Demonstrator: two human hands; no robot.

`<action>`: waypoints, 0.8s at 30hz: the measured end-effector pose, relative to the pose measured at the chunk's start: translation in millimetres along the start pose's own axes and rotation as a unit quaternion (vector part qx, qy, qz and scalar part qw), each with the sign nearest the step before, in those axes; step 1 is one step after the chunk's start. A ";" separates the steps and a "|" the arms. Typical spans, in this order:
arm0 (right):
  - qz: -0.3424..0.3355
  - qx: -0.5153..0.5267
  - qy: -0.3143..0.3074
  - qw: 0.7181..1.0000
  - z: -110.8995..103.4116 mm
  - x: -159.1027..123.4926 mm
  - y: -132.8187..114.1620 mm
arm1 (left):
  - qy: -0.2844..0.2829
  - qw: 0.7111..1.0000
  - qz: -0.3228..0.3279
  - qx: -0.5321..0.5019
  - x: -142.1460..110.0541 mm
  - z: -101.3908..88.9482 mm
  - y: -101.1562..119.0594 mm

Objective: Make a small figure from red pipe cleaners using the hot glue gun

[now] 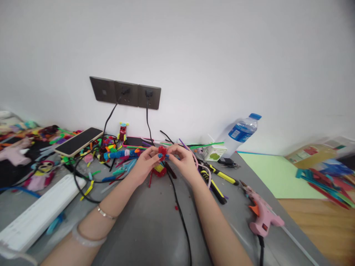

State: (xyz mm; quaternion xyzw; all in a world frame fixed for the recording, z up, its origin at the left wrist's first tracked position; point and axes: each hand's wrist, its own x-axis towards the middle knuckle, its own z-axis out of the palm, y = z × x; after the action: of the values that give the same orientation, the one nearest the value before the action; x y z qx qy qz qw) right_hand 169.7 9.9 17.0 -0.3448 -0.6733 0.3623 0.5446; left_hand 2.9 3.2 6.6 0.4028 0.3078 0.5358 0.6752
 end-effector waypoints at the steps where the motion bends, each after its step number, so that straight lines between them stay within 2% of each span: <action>1: 0.000 0.000 0.000 1.000 0.0 0.0 0.1 | -0.001 1.000 0.000 0.000 -0.1 0.1 0.1; 24: -0.002 0.016 0.000 1.000 0.1 -0.2 1.6 | 0.005 1.000 -0.007 -0.003 -0.6 1.8 1.8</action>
State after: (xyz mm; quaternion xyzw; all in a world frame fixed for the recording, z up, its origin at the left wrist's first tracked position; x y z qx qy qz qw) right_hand 169.7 10.5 15.5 -0.3345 -0.6685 0.3717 0.5505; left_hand 3.4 2.4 9.0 0.3955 0.3124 0.5342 0.6787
